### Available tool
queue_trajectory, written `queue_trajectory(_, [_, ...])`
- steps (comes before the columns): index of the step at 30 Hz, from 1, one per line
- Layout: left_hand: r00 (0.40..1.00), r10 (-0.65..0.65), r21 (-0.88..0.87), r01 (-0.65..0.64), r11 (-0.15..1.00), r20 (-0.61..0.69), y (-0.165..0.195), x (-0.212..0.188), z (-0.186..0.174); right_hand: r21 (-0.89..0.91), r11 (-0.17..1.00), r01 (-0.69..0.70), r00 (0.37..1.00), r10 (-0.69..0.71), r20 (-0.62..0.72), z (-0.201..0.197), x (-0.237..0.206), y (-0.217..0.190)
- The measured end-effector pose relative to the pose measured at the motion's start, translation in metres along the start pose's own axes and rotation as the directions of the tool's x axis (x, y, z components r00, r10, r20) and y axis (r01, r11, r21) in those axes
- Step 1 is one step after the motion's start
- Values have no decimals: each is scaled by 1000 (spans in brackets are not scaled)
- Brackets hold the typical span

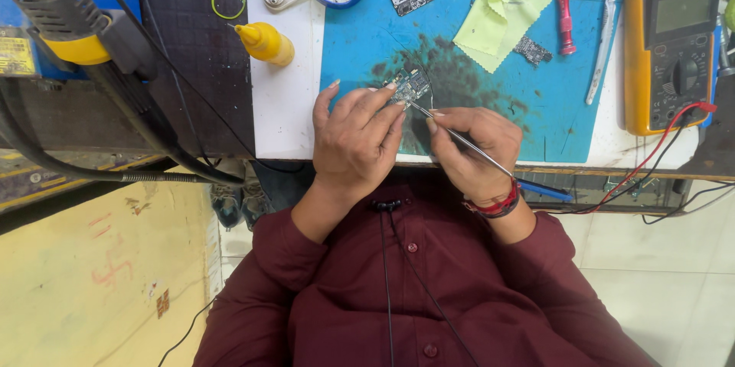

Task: The person solders a small circuit board using a soldering iron and tweezers. They apply flux from a yellow bottle, scrape the board with a metal tool, and continue soldering multiple points on the board.

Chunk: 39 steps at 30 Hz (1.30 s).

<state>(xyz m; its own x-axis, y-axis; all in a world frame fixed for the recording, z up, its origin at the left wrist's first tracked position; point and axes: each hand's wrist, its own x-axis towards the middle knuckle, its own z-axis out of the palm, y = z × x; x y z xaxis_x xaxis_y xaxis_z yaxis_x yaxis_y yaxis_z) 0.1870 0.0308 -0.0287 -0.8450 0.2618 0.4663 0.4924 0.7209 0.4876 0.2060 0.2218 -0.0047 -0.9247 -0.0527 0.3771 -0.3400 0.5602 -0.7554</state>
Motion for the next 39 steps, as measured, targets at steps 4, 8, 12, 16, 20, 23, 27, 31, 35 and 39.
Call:
queue_trajectory(4, [1000, 3, 6, -3, 1000, -8, 0, 0, 1, 10, 1000, 12, 1000, -12, 2, 1, 0, 0])
queue_trajectory(8, [1000, 12, 12, -11, 1000, -13, -1, -1, 1, -18, 1000, -17, 1000, 17, -10, 2, -1, 0])
queue_trajectory(12, [1000, 13, 7, -13, 1000, -18, -2, -2, 1, -19, 1000, -12, 1000, 11, -14, 4, -1, -1])
queue_trajectory(16, [1000, 10, -10, -10, 1000, -15, -2, -2, 0, 18, 999, -46, 999, 46, -28, 5, -2, -1])
queue_trajectory(20, [1000, 12, -30, -12, 999, -5, -4, -2, -2, -38, 999, -25, 1000, 25, -11, 5, -3, 1])
queue_trajectory(23, [1000, 15, -35, -16, 999, -2, -6, -3, -1, -28, 999, -39, 999, 39, -12, 5, -3, 3])
queue_trajectory(27, [1000, -8, -113, 5, 994, -26, -6, -6, -3, -9, 997, -74, 997, 74, -30, 5, -6, 3])
queue_trajectory(31, [947, -168, -396, 49, 917, -273, -16, -16, -26, 116, 973, -199, 974, 210, -91, -1, -8, -4])
queue_trajectory(35, [874, -274, -264, 176, 948, -402, -53, -10, -46, 80, 996, 33, 999, -35, 23, -20, 24, -9])
queue_trajectory(39, [891, -344, -239, 280, 930, -295, -75, 10, -48, -372, 775, 512, 856, -496, 145, -28, 105, 4])
